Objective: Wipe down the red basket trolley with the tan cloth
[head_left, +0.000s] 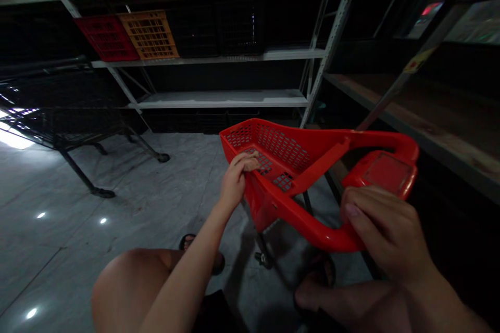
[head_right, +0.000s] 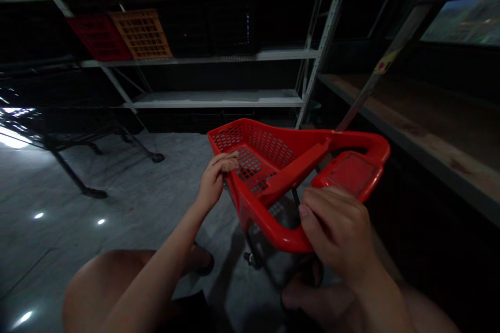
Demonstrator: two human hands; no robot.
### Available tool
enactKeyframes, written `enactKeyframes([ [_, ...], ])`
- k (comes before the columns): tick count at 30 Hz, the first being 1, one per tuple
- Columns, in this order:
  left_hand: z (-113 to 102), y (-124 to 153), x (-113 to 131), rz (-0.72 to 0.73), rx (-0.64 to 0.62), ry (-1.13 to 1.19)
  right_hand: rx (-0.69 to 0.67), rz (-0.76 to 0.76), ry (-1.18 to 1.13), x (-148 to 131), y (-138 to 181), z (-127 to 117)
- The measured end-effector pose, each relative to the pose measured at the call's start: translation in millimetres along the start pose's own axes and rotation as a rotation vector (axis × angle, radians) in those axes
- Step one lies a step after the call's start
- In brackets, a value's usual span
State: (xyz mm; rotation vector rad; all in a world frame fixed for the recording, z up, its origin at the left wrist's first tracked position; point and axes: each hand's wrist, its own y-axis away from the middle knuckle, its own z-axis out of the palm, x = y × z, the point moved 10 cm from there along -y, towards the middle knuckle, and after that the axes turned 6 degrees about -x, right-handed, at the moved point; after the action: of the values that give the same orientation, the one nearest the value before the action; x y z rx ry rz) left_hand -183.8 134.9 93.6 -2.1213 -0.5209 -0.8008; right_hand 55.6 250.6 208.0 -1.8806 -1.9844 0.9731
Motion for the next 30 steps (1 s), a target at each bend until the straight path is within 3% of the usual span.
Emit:
enactKeyframes([
  [2,-0.5,-4.3,-8.7,-0.053,-0.015,0.000,0.027,-0.011,-0.026,1.1,-0.7,-3.9],
  [3,0.1,-1.4,-0.8,-0.054,-0.014,0.018,0.041,-0.013,-0.042,1.8,-1.3,-6.2],
  [5,2.9,14.9,36.4,-0.010,0.016,0.079,0.071,-0.002,-0.060,3.9,-2.0,-11.1],
  [10,20.9,80.8,167.4,0.196,0.082,0.260,0.113,0.063,-0.017,9.0,-1.0,-18.7],
  [13,31.2,103.5,200.6,0.335,0.121,0.280,0.074,0.047,0.038,2.7,-1.9,-15.6],
  [15,32.2,109.2,186.2,0.352,0.224,0.200,0.018,0.036,0.086,-2.5,-2.8,-9.8],
  [18,25.6,113.8,127.3,0.240,0.449,0.104,-0.065,0.027,0.153,-8.9,-3.8,1.4],
  [20,24.8,113.8,76.3,0.050,0.522,0.142,-0.102,0.018,0.174,-13.9,-5.8,8.8],
  [23,33.3,114.5,19.0,-0.305,0.496,0.232,-0.094,-0.001,0.195,-26.2,-12.6,15.5],
  [26,29.9,118.1,22.5,-0.438,0.524,0.279,-0.065,-0.033,0.209,-41.2,-19.3,19.2],
  [30,7.4,114.0,79.8,-0.352,0.600,0.223,-0.088,-0.070,0.189,-45.4,-15.7,22.6],
])
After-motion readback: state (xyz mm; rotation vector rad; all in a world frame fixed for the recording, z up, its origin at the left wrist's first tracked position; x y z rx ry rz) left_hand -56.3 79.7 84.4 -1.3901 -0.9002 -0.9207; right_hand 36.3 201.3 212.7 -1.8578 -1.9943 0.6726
